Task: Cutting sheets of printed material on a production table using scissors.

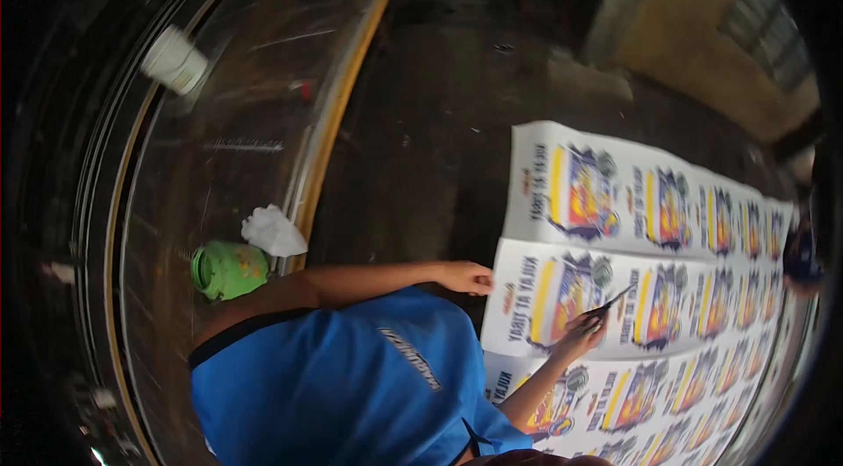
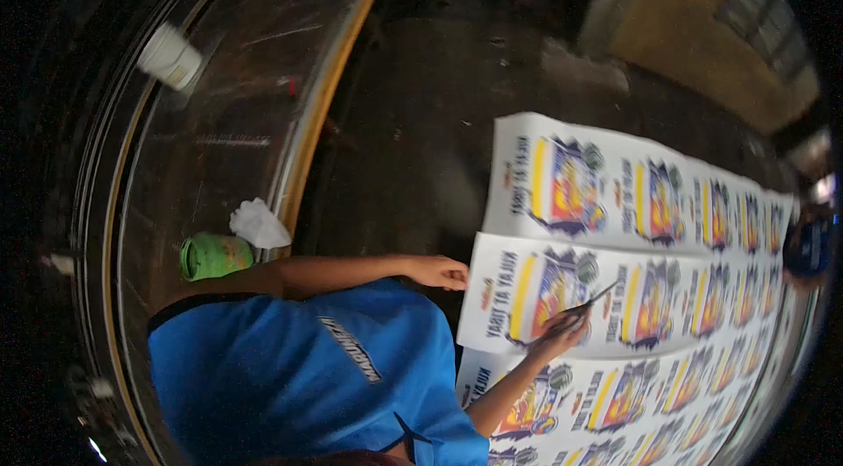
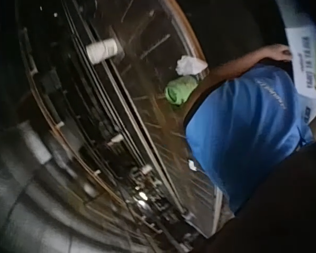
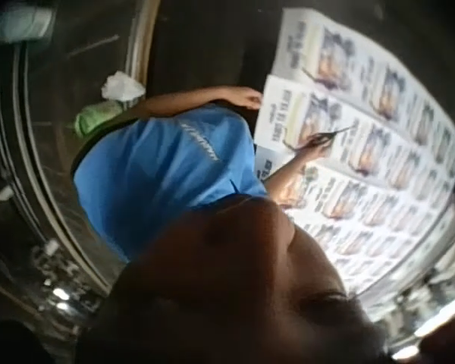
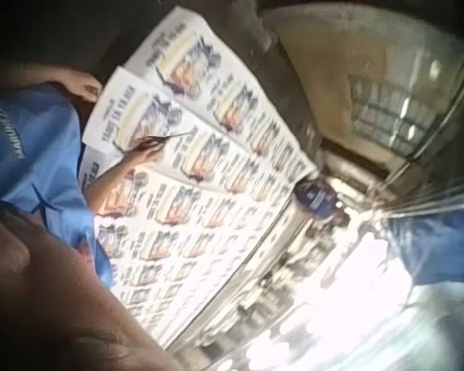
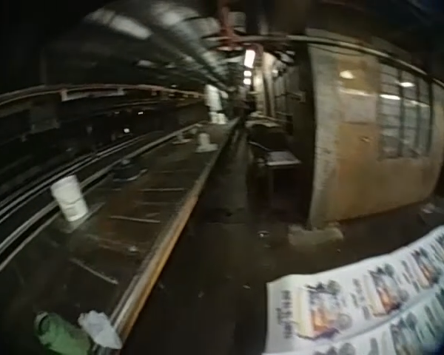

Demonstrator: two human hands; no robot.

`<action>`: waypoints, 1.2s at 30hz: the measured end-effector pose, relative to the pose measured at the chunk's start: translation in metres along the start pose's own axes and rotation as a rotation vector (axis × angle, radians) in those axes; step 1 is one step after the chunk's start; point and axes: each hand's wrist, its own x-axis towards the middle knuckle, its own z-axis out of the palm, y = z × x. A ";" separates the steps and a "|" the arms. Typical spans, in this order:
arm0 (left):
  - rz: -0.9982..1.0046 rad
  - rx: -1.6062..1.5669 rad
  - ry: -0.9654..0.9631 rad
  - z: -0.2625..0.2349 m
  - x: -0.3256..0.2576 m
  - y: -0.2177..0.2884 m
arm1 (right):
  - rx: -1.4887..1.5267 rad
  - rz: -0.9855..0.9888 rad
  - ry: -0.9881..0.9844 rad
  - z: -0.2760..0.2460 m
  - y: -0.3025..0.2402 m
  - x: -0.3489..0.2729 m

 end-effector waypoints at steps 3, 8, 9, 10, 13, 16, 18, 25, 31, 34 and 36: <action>0.154 -0.030 0.094 -0.027 -0.029 0.010 | 0.093 0.105 -0.487 0.066 0.063 -0.068; 0.289 -0.374 0.257 -0.078 -0.100 -0.001 | 0.115 0.307 -0.745 0.227 0.042 -0.179; 0.279 -0.424 0.296 -0.088 -0.116 -0.008 | 0.152 0.326 -0.798 0.245 0.048 -0.192; 0.285 -0.495 0.426 -0.095 -0.136 -0.017 | 0.098 0.380 -0.775 0.260 0.052 -0.204; 0.309 -0.519 0.535 -0.119 -0.194 -0.044 | -0.248 0.334 -0.877 0.318 0.047 -0.232; 0.142 -0.463 0.640 -0.141 -0.241 -0.061 | -0.511 0.085 -1.090 0.372 0.063 -0.243; 0.326 -0.421 0.861 -0.148 -0.249 -0.094 | -0.773 -0.032 -1.191 0.414 0.057 -0.258; 0.246 -0.589 1.241 -0.181 -0.300 -0.154 | -0.912 -0.136 -1.632 0.511 0.091 -0.273; 0.114 -0.524 1.475 -0.216 -0.347 -0.161 | -0.913 -0.068 -1.914 0.603 0.124 -0.274; 0.107 -0.638 1.522 -0.248 -0.361 -0.148 | -1.043 -0.275 -2.012 0.661 0.121 -0.262; 0.204 -0.706 1.611 -0.268 -0.361 -0.135 | -1.006 -0.363 -2.023 0.688 0.115 -0.252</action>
